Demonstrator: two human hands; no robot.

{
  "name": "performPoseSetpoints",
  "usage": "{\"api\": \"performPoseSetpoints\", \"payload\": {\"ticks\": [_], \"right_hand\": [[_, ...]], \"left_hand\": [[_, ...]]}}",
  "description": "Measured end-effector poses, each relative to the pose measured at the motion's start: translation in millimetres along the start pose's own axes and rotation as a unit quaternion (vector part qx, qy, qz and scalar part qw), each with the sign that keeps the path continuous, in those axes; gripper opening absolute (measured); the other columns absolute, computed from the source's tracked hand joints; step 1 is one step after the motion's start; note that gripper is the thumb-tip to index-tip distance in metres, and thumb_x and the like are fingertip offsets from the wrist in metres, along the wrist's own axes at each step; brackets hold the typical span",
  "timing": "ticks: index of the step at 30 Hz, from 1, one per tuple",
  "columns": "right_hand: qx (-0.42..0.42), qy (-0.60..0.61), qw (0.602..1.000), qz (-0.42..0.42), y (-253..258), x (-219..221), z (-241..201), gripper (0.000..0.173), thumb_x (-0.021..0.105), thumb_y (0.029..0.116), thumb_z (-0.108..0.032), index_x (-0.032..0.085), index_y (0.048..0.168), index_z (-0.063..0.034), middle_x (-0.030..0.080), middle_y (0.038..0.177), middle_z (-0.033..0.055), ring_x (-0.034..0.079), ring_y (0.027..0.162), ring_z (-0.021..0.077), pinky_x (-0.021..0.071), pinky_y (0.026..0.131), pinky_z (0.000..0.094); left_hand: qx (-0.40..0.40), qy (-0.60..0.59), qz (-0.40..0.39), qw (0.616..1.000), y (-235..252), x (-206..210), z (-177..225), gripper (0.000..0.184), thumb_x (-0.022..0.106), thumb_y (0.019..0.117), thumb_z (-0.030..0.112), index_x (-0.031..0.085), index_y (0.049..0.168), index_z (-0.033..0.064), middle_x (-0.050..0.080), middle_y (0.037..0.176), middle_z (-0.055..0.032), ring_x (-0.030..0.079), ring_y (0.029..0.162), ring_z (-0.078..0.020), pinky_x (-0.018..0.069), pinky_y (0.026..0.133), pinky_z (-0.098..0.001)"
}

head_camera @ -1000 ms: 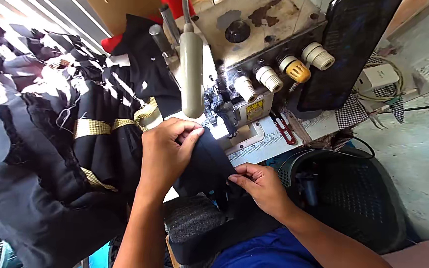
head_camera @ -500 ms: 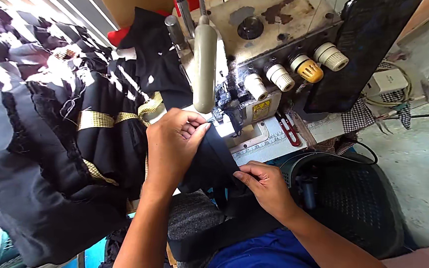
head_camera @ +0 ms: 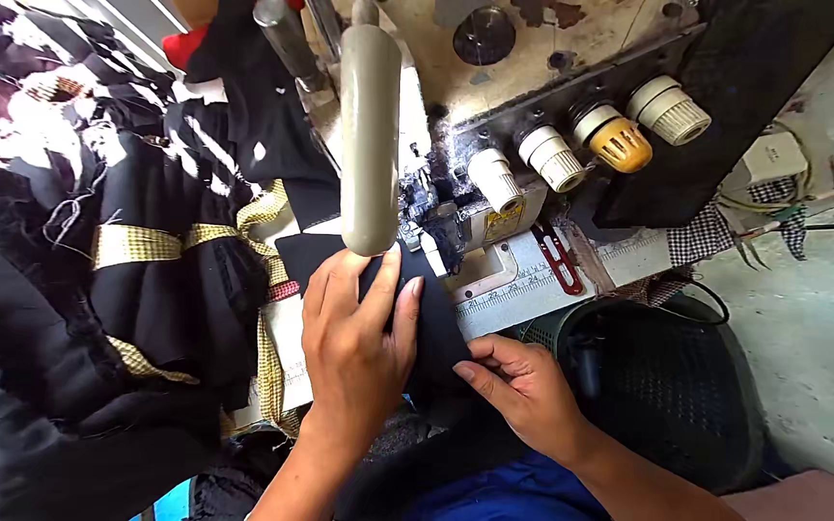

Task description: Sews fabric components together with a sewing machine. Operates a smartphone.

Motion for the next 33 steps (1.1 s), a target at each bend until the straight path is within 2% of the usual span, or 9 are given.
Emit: {"api": "performPoseSetpoints", "payload": {"ticks": [4, 15, 19, 23, 26, 28, 31, 32, 33], "right_hand": [[-0.003, -0.001, 1.000, 0.010, 4, 1, -3, 0.016, 0.066, 0.0970, -0.004, 0.071, 0.108, 0.0067, 0.076, 0.097, 0.0067, 0.072, 0.087, 0.0057, 0.0615, 0.081, 0.0217], [0.007, -0.041, 0.999, 0.004, 9, 0, -2, 0.013, 0.065, 0.0985, -0.008, 0.072, 0.102, 0.0023, 0.075, 0.091, 0.0033, 0.071, 0.084, 0.0034, 0.0604, 0.078, 0.0200], [0.001, -0.064, 0.998, 0.017, 17, 0, -6, 0.013, 0.065, 0.0990, -0.010, 0.072, 0.102, 0.0007, 0.074, 0.089, 0.0023, 0.069, 0.081, 0.0032, 0.0595, 0.076, 0.0202], [-0.006, -0.077, 0.997, 0.024, 26, 2, -4, 0.015, 0.064, 0.0997, -0.011, 0.073, 0.102, 0.0002, 0.075, 0.091, 0.0028, 0.070, 0.084, 0.0037, 0.0599, 0.080, 0.0219], [0.012, -0.056, 0.998, 0.021, 36, 4, 6, 0.015, 0.064, 0.0998, -0.012, 0.073, 0.101, -0.0010, 0.074, 0.089, 0.0025, 0.070, 0.082, 0.0038, 0.0594, 0.078, 0.0224], [0.019, -0.042, 0.999, 0.019, 42, 5, 10, 0.015, 0.063, 0.1002, -0.012, 0.073, 0.103, -0.0005, 0.074, 0.090, 0.0035, 0.070, 0.083, 0.0045, 0.0593, 0.079, 0.0233], [-0.003, -0.136, 0.987, 0.090, 32, 3, 4, 0.025, 0.068, 0.0965, -0.018, 0.071, 0.116, -0.0019, 0.074, 0.104, 0.0075, 0.071, 0.094, 0.0100, 0.0602, 0.085, 0.0287], [-0.022, -0.201, 0.973, 0.116, 27, 4, -1, 0.035, 0.073, 0.0941, -0.025, 0.068, 0.121, -0.0025, 0.071, 0.112, 0.0095, 0.068, 0.104, 0.0142, 0.0582, 0.091, 0.0324], [-0.039, -0.262, 0.954, 0.138, 23, 6, -6, 0.041, 0.076, 0.0914, -0.032, 0.067, 0.119, -0.0028, 0.069, 0.115, 0.0112, 0.065, 0.109, 0.0187, 0.0567, 0.093, 0.0359]], "left_hand": [[0.006, 0.000, -0.011, 1.000, 9, 3, -4, 0.032, 0.059, 0.1024, 0.027, 0.075, 0.123, 0.0092, 0.067, 0.132, -0.0129, 0.058, 0.127, -0.0283, 0.0455, 0.106, -0.0408], [0.030, 0.013, -0.071, 0.997, 12, 6, -5, 0.041, 0.047, 0.1067, 0.029, 0.069, 0.134, 0.0085, 0.061, 0.140, -0.0136, 0.052, 0.135, -0.0300, 0.0394, 0.114, -0.0460], [0.022, 0.015, -0.093, 0.995, 22, 7, -8, 0.041, 0.046, 0.1061, 0.029, 0.071, 0.129, 0.0061, 0.059, 0.141, -0.0158, 0.053, 0.133, -0.0328, 0.0423, 0.110, -0.0482], [0.024, -0.013, -0.097, 0.995, 32, 9, -18, 0.038, 0.048, 0.1058, 0.028, 0.073, 0.122, 0.0043, 0.059, 0.141, -0.0159, 0.052, 0.133, -0.0322, 0.0429, 0.109, -0.0482], [0.032, -0.060, -0.076, 0.995, 33, 5, -37, 0.037, 0.048, 0.1065, 0.028, 0.072, 0.126, 0.0077, 0.059, 0.144, -0.0120, 0.052, 0.136, -0.0267, 0.0424, 0.112, -0.0454], [-0.004, -0.078, -0.034, 0.996, 18, -8, -50, 0.040, 0.046, 0.1075, 0.028, 0.067, 0.135, 0.0089, 0.055, 0.149, -0.0121, 0.052, 0.138, -0.0256, 0.0451, 0.112, -0.0455], [-0.125, -0.151, 0.010, 0.981, -35, -16, -77, 0.052, 0.042, 0.1089, 0.030, 0.049, 0.146, -0.0060, 0.054, 0.145, -0.0248, 0.055, 0.133, -0.0268, 0.0461, 0.110, -0.0410], [-0.161, -0.185, -0.007, 0.969, -54, -10, -82, 0.060, 0.043, 0.1077, 0.033, 0.040, 0.149, -0.0102, 0.057, 0.140, -0.0250, 0.059, 0.125, -0.0208, 0.0487, 0.105, -0.0349], [-0.185, -0.220, -0.022, 0.957, -71, -4, -84, 0.065, 0.047, 0.1063, 0.034, 0.036, 0.150, -0.0119, 0.063, 0.129, -0.0192, 0.064, 0.111, -0.0110, 0.0525, 0.097, -0.0272]]}}
Point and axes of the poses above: each hand's wrist, its own y-axis towards the middle knuckle, its own x-axis out of the palm, z = x × y, the point moved 7 cm from there along y, towards the middle knuckle
